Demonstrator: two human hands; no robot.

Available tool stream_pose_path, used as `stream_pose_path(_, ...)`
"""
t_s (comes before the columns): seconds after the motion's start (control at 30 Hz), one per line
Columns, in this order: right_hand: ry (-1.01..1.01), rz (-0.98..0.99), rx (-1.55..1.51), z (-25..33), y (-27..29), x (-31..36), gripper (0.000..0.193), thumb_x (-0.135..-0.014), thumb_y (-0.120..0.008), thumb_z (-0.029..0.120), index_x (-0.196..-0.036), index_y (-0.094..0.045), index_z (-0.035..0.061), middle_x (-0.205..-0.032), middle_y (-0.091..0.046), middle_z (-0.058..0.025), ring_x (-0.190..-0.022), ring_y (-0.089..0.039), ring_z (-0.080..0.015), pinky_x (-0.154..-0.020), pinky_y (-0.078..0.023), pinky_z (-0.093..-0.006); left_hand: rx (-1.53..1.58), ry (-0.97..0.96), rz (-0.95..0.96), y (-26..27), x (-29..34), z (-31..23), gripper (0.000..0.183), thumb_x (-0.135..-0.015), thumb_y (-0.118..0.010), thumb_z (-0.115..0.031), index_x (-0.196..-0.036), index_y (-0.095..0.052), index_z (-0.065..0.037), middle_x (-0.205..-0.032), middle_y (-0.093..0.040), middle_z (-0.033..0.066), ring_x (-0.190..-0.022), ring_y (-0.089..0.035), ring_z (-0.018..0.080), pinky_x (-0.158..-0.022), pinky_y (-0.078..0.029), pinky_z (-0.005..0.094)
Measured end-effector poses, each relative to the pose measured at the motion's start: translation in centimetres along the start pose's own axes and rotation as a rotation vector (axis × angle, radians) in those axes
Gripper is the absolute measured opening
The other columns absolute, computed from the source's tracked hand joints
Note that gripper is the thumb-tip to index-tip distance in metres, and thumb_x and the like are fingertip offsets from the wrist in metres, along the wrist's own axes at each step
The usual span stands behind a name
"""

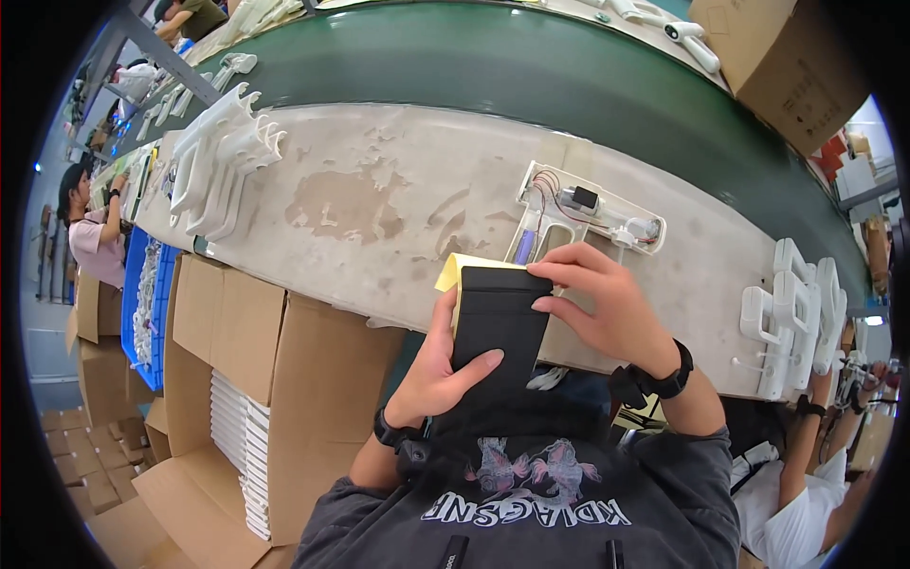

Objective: The person picks up a white plastic housing, places it over a base containing a motor and battery, and presses the two halves together. They then peel a black adhesive strip from a backing sheet, apply it to the motor, and place the unit into a cardboard box.

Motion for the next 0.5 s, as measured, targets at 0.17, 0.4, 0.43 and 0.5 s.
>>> stream_pose_path(0.17, -0.252, 0.183, -0.584, -1.9, -0.3, -0.1, 0.035, -0.080, -0.081, 0.003, -0.114, -0.073, 0.0055, -0.103, -0.065, -0.0040, -0.085, -0.063, -0.0132, -0.078, -0.052, -0.0261, -0.227, -0.011, 0.064, 0.8, 1.3, -0.5, 0.069, -0.094, -0.063, -0.001, -0.150, -0.024, 0.004, -0.138, -0.049, 0.0159, -0.130, -0.048, 0.0201, -0.109, -0.039, 0.0345)
stream_pose_path(0.4, -0.147, 0.483, -0.450, -0.3, -1.3, -0.5, 0.030, -0.083, -0.076, 0.002, -0.112, -0.071, 0.0032, -0.098, -0.066, -0.0067, -0.087, -0.064, -0.0181, -0.079, -0.052, -0.0313, -0.430, 0.112, 0.276, 1.6, 2.9, -1.5, 0.060, -0.093, -0.064, -0.002, -0.146, -0.036, 0.004, -0.134, -0.056, 0.0162, -0.128, -0.051, 0.0206, -0.107, -0.039, 0.0326)
stream_pose_path(0.43, -0.147, 0.487, -0.455, -0.3, -1.3, -0.6, 0.030, -0.083, -0.076, 0.002, -0.112, -0.071, 0.0032, -0.098, -0.066, -0.0067, -0.087, -0.064, -0.0181, -0.079, -0.052, -0.0313, -0.349, 0.064, 0.282, 1.6, 3.2, -1.7, 0.059, -0.093, -0.064, 0.000, -0.146, -0.037, 0.004, -0.137, -0.056, 0.0149, -0.128, -0.050, 0.0199, -0.107, -0.039, 0.0330)
stream_pose_path(0.5, 0.019, 0.403, -0.326, -0.5, -0.7, -1.6, 0.029, -0.083, -0.072, -0.002, -0.111, -0.070, 0.0023, -0.100, -0.065, -0.0088, -0.093, -0.063, -0.0245, -0.083, -0.051, -0.0343, -0.242, 0.094, 0.279, 2.4, 4.1, -1.1, 0.060, -0.093, -0.064, 0.001, -0.147, -0.036, 0.003, -0.138, -0.055, 0.0140, -0.129, -0.050, 0.0190, -0.108, -0.039, 0.0334)
Point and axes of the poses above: each hand's wrist, its own x-axis away from the middle knuckle, its own y-axis out of the back of the hand, z = x × y, the point moved 4 cm from there along -x, towards the middle knuckle
